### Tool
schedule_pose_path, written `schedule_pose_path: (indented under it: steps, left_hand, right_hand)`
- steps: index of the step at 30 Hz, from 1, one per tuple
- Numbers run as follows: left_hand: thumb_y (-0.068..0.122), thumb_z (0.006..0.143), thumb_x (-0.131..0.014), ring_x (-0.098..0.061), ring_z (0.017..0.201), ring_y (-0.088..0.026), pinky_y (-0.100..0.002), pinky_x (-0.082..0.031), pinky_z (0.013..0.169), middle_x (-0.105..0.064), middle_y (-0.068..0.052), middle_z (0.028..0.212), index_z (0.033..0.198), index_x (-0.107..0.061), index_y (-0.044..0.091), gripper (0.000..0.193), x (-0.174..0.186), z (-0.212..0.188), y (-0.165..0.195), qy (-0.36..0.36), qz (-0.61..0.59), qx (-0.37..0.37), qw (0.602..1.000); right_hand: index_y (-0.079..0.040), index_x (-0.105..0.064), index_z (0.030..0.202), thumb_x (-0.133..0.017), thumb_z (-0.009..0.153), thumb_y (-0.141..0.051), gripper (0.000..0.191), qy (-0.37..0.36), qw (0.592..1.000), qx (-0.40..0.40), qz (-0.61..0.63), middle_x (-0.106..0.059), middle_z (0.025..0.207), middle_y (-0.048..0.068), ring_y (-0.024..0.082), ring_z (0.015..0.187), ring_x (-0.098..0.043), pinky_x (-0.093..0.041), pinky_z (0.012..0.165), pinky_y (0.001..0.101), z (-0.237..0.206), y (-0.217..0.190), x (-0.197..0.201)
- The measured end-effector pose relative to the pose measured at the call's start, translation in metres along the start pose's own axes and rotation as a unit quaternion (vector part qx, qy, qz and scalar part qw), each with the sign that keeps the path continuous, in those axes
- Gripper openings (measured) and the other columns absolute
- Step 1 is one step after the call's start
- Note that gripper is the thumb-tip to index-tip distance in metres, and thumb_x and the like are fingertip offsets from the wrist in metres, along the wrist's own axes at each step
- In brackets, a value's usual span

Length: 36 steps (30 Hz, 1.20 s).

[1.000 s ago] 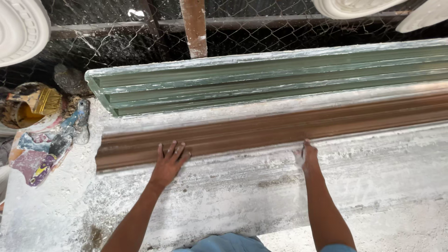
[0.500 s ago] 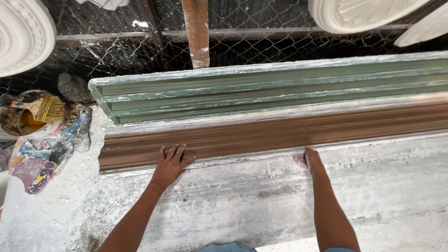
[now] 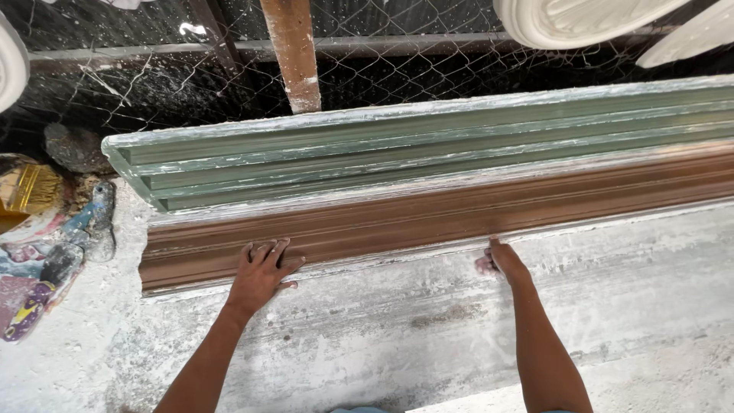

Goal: The person wipes a long workbench surface with a yellow sponge, then places a brown molding piece on the bench. They pick up a bucket, break up hardened material inside with a scraper, and scrape the bucket interior clean.

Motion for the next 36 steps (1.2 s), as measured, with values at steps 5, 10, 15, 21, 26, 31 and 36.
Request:
schedule_pose_path:
  steps: [5,10,15,21,26,31,36]
  left_hand:
    - [0.062,0.076,-0.064,-0.026,0.149,-0.022,-0.062,-0.015,0.122,-0.028,0.004,0.165,0.147,-0.049,0.049,0.073,0.009,0.004,-0.001,-0.099,-0.022,0.032,0.994]
    - [0.063,0.077,-0.063,-0.018,0.153,-0.024,-0.060,-0.006,0.124,-0.021,0.003,0.171,0.153,-0.041,0.044,0.082,0.019,0.005,-0.002,-0.159,-0.040,0.040,0.986]
    - [0.049,0.099,-0.054,-0.035,0.145,-0.035,-0.061,-0.020,0.119,-0.039,-0.015,0.156,0.149,-0.045,0.018,0.059,0.060,0.044,-0.013,0.130,-0.071,0.037,0.988]
    - [0.027,0.101,-0.063,-0.042,0.142,-0.039,-0.056,-0.031,0.120,-0.047,-0.023,0.152,0.149,-0.046,0.000,0.058,0.149,0.151,-0.042,0.315,-0.020,0.051,0.947]
    - [0.033,0.096,-0.070,-0.051,0.125,-0.038,-0.061,-0.027,0.121,-0.059,-0.018,0.126,0.132,-0.059,0.002,0.049,0.175,0.193,-0.038,0.217,-0.019,0.170,0.961]
    - [0.049,0.089,-0.075,-0.056,0.117,-0.032,-0.059,-0.036,0.108,-0.065,-0.012,0.116,0.117,-0.066,0.008,0.051,0.169,0.185,-0.027,0.207,0.017,0.189,0.960]
    - [0.064,0.087,-0.073,-0.066,0.103,-0.030,-0.054,-0.045,0.097,-0.072,-0.011,0.105,0.109,-0.071,0.006,0.061,0.178,0.182,-0.023,0.108,0.030,0.174,0.978]
  right_hand:
    - [0.006,-0.059,0.088,-0.026,0.108,-0.060,0.077,-0.014,0.997,-0.032,-0.065,-0.075,0.075,0.018,0.022,0.056,-0.062,-0.049,0.051,0.0358,-0.004,-0.011,-0.001]
    - [0.005,-0.060,0.083,-0.039,0.109,-0.046,0.061,0.021,0.999,0.048,-0.004,-0.067,0.070,0.020,0.023,0.051,-0.062,-0.050,0.048,0.0365,-0.023,-0.020,-0.019]
    - [0.002,-0.060,0.091,-0.048,0.108,-0.032,0.040,0.167,0.964,0.200,0.049,-0.071,0.076,0.015,0.016,0.056,-0.063,-0.051,0.048,0.0306,-0.058,-0.005,-0.061]
    - [-0.004,-0.076,0.107,-0.055,0.102,-0.041,0.044,0.153,0.969,0.196,0.005,-0.079,0.092,0.009,0.016,0.060,-0.056,-0.050,0.053,0.0310,-0.117,0.035,-0.132]
    - [-0.003,-0.070,0.126,-0.062,0.102,-0.045,0.049,0.155,0.974,0.164,0.008,-0.076,0.108,0.015,0.019,0.101,-0.068,-0.051,0.088,0.0311,-0.161,0.082,-0.144]
    - [-0.009,-0.063,0.136,-0.056,0.097,-0.040,0.051,0.063,0.976,0.171,0.119,-0.073,0.123,0.009,0.019,0.111,-0.069,-0.055,0.092,0.0366,-0.164,0.114,-0.112]
    - [-0.008,-0.060,0.139,-0.056,0.102,-0.040,0.048,0.038,0.948,0.235,0.209,-0.069,0.123,0.008,0.020,0.109,-0.067,-0.055,0.090,0.0369,-0.125,0.094,-0.030]
Point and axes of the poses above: each hand's wrist, its own z-axis towards the middle knuckle, its own x-axis out of the back of the hand, y = z × x, the point moved 2 cm from there along z, towards the middle knuckle
